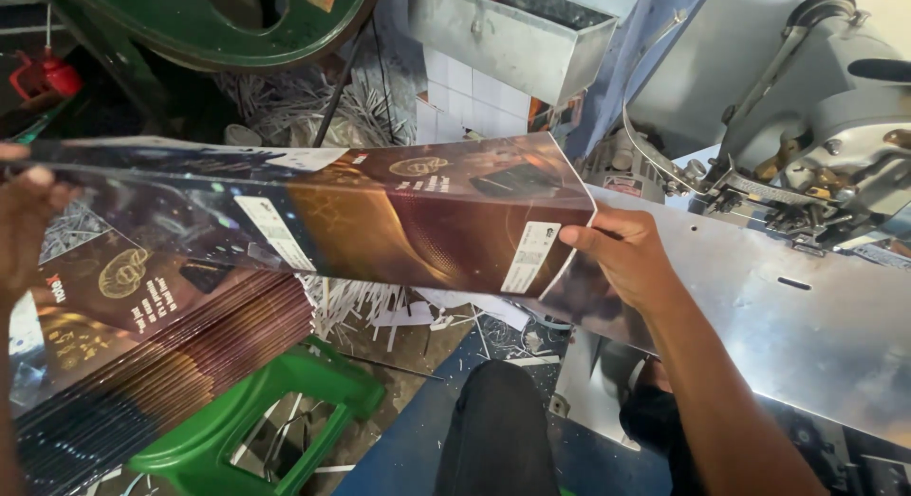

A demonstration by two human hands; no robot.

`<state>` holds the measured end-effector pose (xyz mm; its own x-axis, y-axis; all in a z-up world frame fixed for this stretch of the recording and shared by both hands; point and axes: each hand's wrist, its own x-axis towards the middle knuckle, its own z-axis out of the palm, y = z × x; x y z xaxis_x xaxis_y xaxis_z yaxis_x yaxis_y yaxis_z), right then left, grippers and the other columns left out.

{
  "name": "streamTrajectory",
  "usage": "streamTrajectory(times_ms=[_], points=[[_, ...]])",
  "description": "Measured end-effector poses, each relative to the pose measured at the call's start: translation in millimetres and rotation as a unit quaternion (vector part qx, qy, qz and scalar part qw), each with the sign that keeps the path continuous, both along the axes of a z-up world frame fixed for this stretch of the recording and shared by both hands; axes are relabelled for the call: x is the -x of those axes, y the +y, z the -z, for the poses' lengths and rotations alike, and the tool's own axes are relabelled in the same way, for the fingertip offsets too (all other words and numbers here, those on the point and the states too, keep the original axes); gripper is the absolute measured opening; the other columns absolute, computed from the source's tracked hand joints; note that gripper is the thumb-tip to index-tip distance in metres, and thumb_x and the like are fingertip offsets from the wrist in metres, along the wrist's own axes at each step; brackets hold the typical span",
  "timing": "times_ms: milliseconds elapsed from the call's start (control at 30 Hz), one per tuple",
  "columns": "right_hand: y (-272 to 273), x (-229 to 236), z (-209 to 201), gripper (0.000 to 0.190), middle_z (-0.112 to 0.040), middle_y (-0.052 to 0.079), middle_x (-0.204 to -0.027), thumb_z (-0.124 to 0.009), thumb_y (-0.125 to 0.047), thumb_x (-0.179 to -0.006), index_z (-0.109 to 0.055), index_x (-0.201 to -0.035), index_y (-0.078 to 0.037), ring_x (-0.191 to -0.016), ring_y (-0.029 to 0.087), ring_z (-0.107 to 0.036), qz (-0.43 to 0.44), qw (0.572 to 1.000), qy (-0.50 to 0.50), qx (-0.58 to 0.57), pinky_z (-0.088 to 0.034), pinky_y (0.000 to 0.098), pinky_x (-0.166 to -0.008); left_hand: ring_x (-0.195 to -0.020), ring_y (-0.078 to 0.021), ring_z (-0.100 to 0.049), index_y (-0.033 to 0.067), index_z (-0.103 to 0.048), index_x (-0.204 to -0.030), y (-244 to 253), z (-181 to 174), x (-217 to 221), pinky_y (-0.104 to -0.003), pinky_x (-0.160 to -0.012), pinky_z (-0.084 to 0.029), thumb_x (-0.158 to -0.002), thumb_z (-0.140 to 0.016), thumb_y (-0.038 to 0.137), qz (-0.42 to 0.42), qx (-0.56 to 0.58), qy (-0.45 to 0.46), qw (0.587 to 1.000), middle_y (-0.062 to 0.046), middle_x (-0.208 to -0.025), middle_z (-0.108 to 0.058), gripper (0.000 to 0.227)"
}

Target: The person repeatedly picks up a book cover, places it on a metal binding machine, and operates the machine to bind the cover. The person then removes the bound book and places it on a stack. This process is repeated multiple times.

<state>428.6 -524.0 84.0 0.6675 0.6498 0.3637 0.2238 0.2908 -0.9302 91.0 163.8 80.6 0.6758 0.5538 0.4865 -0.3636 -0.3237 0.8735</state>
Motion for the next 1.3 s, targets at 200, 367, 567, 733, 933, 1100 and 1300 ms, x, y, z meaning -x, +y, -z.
streamTrajectory(times_ms=[200,367,567,733,933,1100,1300], points=[[-11.9,-4.5,7.1,0.031,-0.074,0.007,-0.108,-0.074,-0.011,-0.092,-0.072,-0.117,0.006,-0.095,0.011,-0.068,0.058,0.997,0.049,-0.023,-0.055,0.0249,-0.085,-0.102,-0.0164,-0.070,0.0111,-0.054,-0.129,-43.6,-71.8,-80.2,-0.033,-0.097,-0.060,-0.110,-0.059,0.005,0.020,-0.041,0.010,0.999,-0.008,-0.111,-0.065,0.020],[-27.2,-23.5,17.5,0.025,-0.068,0.009,-0.096,-0.074,-0.005,-0.097,-0.074,-0.118,0.010,-0.077,0.012,-0.055,0.121,0.991,0.059,-0.014,-0.043,0.0255,-0.067,-0.100,-0.0208,-0.070,0.0044,-0.055,-0.121,-55.0,-85.0,-134.5,-0.040,-0.098,-0.062,-0.107,-0.059,-0.009,0.071,-0.028,0.023,0.997,-0.012,-0.115,-0.064,0.019],[-37.2,-30.1,21.3,0.026,-0.073,0.008,-0.108,-0.070,-0.005,-0.099,-0.072,-0.121,0.007,-0.090,0.010,-0.064,0.110,0.989,0.091,-0.036,-0.049,0.0241,-0.075,-0.100,-0.0226,-0.070,-0.0014,-0.059,-0.123,-62.4,-80.3,-188.2,-0.044,-0.096,-0.058,-0.105,-0.063,-0.010,0.051,-0.006,0.105,0.993,-0.013,-0.113,-0.065,0.020],[-28.7,-25.8,11.4,0.028,-0.073,0.008,-0.108,-0.066,-0.010,-0.098,-0.069,-0.121,0.005,-0.094,0.013,-0.069,0.138,0.977,0.160,-0.035,-0.057,0.0289,-0.084,-0.099,-0.0243,-0.069,-0.0012,-0.061,-0.127,-74.7,-85.0,-222.0,-0.044,-0.091,-0.059,-0.103,-0.063,-0.002,0.022,-0.009,0.215,0.976,-0.013,-0.111,-0.066,0.023],[-31.4,-28.9,10.1,0.026,-0.073,0.007,-0.101,-0.067,-0.015,-0.098,-0.071,-0.119,0.000,-0.085,0.014,-0.069,0.195,0.964,0.174,0.050,-0.058,0.0309,-0.076,-0.101,-0.0247,-0.069,0.0009,-0.062,-0.130,-82.8,-89.4,-251.2,-0.041,-0.090,-0.058,-0.099,-0.067,0.005,0.012,-0.010,0.314,0.949,-0.013,-0.112,-0.068,0.031],[-29.5,-30.2,2.8,0.028,-0.069,0.011,-0.095,-0.071,-0.024,-0.096,-0.073,-0.111,0.000,-0.080,0.016,-0.068,0.253,0.952,0.113,0.129,-0.062,0.0351,-0.069,-0.100,-0.0241,-0.069,0.0025,-0.063,-0.131,-94.8,-85.0,-263.7,-0.042,-0.091,-0.057,-0.097,-0.069,0.007,-0.004,-0.023,0.348,0.937,-0.013,-0.111,-0.069,0.034],[-32.2,-17.3,-16.5,0.055,-0.073,0.027,-0.091,-0.052,-0.054,-0.101,-0.075,-0.099,-0.004,-0.090,0.048,-0.070,0.421,0.708,-0.178,0.539,-0.054,0.0546,-0.084,-0.092,-0.0244,-0.069,0.0032,-0.065,-0.131,-127.0,-71.8,-280.1,-0.045,-0.088,-0.060,-0.096,-0.071,0.009,0.005,0.008,0.371,0.928,-0.013,-0.107,-0.069,0.036]])
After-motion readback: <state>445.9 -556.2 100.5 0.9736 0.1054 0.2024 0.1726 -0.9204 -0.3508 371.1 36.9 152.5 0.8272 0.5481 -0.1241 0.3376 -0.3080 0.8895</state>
